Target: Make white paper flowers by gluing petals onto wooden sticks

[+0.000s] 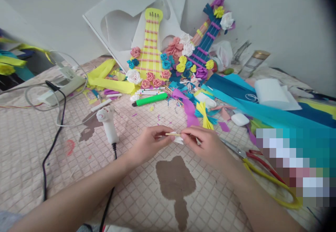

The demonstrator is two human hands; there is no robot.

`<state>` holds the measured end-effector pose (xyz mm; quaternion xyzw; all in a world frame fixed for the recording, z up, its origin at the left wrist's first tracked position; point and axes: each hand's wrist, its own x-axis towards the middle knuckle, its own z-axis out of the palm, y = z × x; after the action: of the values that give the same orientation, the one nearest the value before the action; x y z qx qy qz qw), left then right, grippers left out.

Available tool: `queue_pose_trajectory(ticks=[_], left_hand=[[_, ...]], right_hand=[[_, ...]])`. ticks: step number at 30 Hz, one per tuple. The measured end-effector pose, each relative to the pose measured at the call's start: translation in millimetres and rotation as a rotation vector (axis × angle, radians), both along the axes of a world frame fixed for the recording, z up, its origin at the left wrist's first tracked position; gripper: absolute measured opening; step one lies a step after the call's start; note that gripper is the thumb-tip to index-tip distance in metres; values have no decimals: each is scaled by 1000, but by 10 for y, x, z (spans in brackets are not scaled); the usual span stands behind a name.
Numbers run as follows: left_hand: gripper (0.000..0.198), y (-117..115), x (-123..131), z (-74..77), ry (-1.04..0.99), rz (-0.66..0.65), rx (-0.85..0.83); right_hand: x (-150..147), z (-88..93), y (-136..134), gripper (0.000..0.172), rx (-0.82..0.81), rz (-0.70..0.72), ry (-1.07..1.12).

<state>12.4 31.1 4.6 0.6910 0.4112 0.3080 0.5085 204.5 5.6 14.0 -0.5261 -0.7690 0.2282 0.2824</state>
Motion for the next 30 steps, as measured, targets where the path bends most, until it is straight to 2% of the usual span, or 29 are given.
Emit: queue_pose_trajectory(ticks=[3,7,11,20,30], left_hand=[[18,-9,-5,8,38,3,77],[15,-22,-11,15,73,-31,258],[15,-20,-12,4,72,-73,377],[15,-35,-11,30,78,-83,406],[16,-42,-9,13,107,-60,365]], right_hand=[[-18,17,-12,16,-67,-11,49],[-34,36,-15,21,-212,-6,171],[-36,23,-11,23,-245,-4,196],[-61,24,-26,23,-240,-12,244],[-62,2,-23,20,-225,-36,233]])
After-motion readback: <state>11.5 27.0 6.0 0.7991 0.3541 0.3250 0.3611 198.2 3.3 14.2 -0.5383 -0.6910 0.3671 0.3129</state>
